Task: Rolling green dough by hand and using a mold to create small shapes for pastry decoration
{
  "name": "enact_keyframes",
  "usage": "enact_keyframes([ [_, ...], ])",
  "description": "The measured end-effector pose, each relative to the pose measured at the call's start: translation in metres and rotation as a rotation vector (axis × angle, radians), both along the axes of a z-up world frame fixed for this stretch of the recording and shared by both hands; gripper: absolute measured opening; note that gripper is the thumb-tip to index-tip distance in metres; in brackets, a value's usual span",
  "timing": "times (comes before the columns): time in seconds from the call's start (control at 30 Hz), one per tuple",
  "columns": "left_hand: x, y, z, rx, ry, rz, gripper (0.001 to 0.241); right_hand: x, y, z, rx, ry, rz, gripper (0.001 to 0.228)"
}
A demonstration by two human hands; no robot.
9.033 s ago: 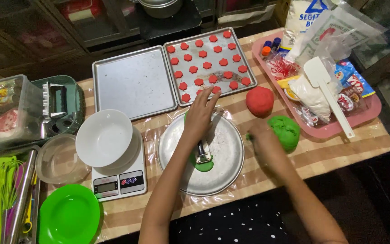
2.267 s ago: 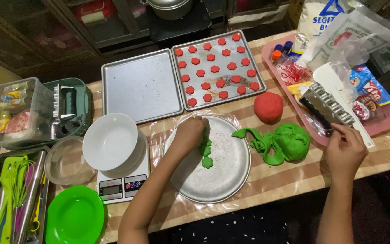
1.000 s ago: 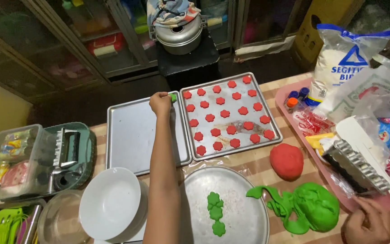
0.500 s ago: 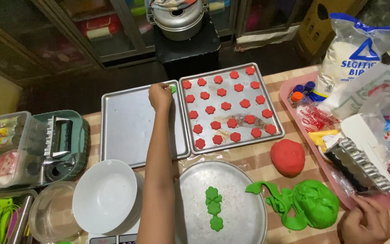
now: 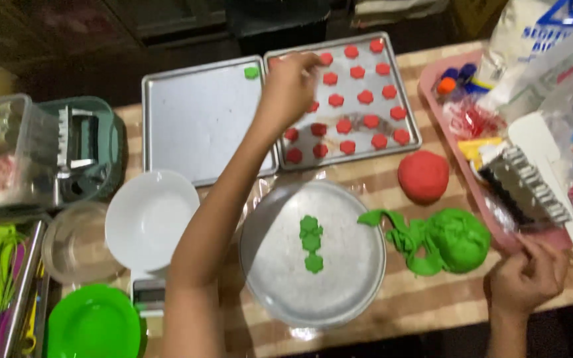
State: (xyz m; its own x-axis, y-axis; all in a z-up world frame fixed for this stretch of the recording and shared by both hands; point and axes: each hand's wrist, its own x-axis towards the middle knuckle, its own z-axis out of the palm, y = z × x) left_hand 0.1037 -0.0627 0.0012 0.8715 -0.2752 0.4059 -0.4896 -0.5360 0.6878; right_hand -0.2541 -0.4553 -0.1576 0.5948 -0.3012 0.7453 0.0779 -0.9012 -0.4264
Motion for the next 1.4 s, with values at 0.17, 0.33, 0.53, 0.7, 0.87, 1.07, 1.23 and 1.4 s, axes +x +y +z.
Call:
enact_keyframes([
  [0.17,-0.127,-0.006,-0.018,0.571,0.221,-0.214,0.054,0.0,0.014,0.018,0.01,-0.038,0.018,0.043],
  [0.33,-0.189,0.027,-0.058,0.624,0.263,-0.355,0.008,0.005,0.012,0.022,0.006,-0.081,0.032,0.039],
  [0.53,-0.218,0.04,-0.069,0.654,0.133,-0.381,0.023,0.007,0.015,0.023,0.008,-0.043,0.014,0.037],
  [0.7,-0.219,0.035,-0.077,0.784,0.198,-0.372,0.026,0.007,0.012,0.02,0.031,-0.026,0.028,0.04],
  [0.87,-0.207,0.03,-0.079,0.756,0.235,-0.381,0.027,0.005,0.013,0.02,0.032,-0.006,0.014,0.04],
  [1.07,-0.19,0.027,-0.08,0.76,0.373,-0.412,0.04,0.007,0.012,0.019,0.048,-0.005,0.012,0.039],
  [1.23,-0.178,0.028,-0.091,0.707,0.45,-0.479,0.053,0.005,0.014,0.023,0.066,0.005,0.016,0.037],
  [1.4,-0.178,0.038,-0.064,0.679,0.536,-0.487,0.057,0.0,0.029,0.048,0.116,0.0,0.004,0.038],
])
